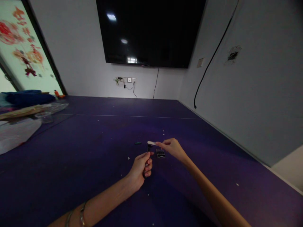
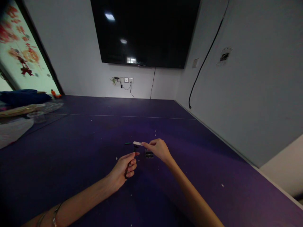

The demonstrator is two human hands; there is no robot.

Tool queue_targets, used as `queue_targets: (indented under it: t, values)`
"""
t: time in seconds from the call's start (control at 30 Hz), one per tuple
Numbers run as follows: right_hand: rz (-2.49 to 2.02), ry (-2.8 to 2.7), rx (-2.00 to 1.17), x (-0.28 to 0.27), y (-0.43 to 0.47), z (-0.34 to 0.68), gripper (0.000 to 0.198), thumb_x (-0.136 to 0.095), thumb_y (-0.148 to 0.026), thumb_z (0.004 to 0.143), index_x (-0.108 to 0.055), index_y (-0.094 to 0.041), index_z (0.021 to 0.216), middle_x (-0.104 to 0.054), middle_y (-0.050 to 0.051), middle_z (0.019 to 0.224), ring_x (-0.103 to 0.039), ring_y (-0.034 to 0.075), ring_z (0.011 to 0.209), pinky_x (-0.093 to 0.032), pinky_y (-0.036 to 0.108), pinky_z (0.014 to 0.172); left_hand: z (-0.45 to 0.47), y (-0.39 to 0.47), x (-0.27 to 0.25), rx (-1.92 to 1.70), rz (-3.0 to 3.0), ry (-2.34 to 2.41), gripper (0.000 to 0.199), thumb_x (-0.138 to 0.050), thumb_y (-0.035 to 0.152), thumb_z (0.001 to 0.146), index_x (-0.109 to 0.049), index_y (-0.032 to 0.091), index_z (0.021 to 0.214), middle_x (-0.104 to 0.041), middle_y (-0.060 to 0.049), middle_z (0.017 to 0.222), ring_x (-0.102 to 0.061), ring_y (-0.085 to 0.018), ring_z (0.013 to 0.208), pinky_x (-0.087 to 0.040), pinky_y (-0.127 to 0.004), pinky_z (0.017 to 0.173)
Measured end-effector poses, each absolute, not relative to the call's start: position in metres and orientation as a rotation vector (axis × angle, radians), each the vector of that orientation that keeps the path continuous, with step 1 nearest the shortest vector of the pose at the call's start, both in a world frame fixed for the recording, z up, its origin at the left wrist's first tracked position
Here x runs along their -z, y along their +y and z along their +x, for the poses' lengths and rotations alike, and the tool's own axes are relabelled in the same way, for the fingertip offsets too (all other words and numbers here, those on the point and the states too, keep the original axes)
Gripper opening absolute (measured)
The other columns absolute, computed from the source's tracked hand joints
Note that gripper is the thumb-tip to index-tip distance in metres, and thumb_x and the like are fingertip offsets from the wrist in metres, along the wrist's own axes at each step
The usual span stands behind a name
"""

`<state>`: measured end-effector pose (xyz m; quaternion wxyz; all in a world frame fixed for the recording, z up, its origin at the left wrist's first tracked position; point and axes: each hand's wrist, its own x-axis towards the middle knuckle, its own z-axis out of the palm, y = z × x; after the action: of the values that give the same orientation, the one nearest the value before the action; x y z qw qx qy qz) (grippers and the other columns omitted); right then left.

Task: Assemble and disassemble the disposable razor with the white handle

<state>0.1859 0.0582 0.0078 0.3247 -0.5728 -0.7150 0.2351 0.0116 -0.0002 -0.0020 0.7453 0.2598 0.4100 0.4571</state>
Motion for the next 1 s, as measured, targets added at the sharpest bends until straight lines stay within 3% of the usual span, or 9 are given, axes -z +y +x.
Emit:
queue_targets:
  t: [0.53, 0.77, 1.0]
  values:
    - [-1.454, -1.867, -0.692, -0.009, 0.059, 0.187, 0.054, -0.051, -0.064, 0.072, -0.06, -0.015, 0.05, -0.041, -0.003, 0.043, -0.035, 0.008, 0.042, -0.024, 0.023, 0.043, 0.009, 0.002, 0.0, -1.041, 0.616, 0.821, 0.012, -0.052, 0.023, 0.084, -0.055, 0.012, 0.089, -0.034, 0.009, 0.05, -0.024, -0.001, 0.034, -0.01, -0.017, 0.034]
    - [-1.411, -1.864, -0.706, -0.013, 0.058, 0.188, 0.053, -0.05, -0.062, 0.074, -0.064, -0.015, 0.054, -0.043, -0.002, 0.045, -0.037, 0.008, 0.043, -0.025, 0.023, 0.043, 0.01, 0.002, 0.002, -1.047, 0.647, 0.813, 0.013, -0.048, 0.022, 0.086, -0.055, 0.012, 0.09, -0.034, 0.009, 0.05, -0.023, -0.002, 0.034, -0.01, -0.017, 0.034]
    - [-1.407, -1.824, -0.711, -0.015, 0.058, 0.191, 0.052, -0.052, -0.062, 0.072, -0.061, -0.015, 0.052, -0.042, -0.003, 0.043, -0.036, 0.008, 0.043, -0.025, 0.023, 0.044, 0.008, 0.003, -0.002, -1.084, 0.702, 0.788, 0.017, -0.057, 0.027, 0.08, -0.056, 0.013, 0.089, -0.034, 0.009, 0.051, -0.023, -0.001, 0.035, -0.01, -0.016, 0.034]
